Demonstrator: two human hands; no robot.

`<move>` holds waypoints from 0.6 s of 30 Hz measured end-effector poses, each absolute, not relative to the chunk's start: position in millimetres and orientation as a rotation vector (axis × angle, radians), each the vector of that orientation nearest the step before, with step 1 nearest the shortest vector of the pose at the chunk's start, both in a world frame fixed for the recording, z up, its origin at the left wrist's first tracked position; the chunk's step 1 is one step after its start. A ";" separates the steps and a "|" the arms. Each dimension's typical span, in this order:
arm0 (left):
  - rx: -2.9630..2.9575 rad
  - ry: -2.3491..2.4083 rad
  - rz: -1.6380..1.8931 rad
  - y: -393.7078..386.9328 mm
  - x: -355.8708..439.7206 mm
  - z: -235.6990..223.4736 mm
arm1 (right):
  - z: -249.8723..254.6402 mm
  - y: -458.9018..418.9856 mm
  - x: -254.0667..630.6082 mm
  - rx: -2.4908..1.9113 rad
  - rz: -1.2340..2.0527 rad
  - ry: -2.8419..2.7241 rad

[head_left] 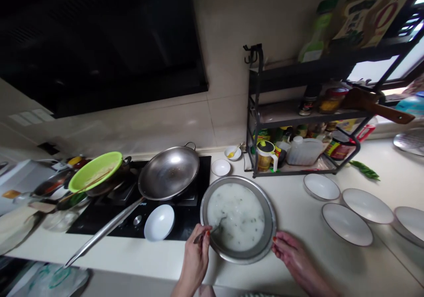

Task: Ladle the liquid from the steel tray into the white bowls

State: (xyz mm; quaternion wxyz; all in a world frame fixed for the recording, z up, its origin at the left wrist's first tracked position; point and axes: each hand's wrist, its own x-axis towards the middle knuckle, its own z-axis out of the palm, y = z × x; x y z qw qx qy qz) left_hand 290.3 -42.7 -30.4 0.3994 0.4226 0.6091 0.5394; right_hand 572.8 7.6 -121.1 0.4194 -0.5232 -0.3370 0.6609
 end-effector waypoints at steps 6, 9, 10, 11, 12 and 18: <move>1.236 1.587 1.271 -47.1 302.6 -35.8 | -110.5 8.7 606.7 -1.334 1.597 -0.935; 1.381 1.610 1.199 -46.7 311.0 -41.5 | -108.7 15.1 621.6 -1.335 1.594 -0.862; 1.437 1.624 1.160 -45.8 314.3 -43.4 | -108.8 18.4 625.6 -1.335 1.595 -0.811; 1.490 1.640 1.120 -44.4 317.8 -45.2 | -108.9 22.0 629.1 -1.332 1.595 -0.761; 1.534 1.656 1.085 -42.6 321.3 -46.7 | -109.1 25.6 632.0 -1.329 1.592 -0.722; 1.679 1.708 1.021 -28.2 336.2 -48.8 | -110.7 39.3 642.0 -1.289 1.570 -0.668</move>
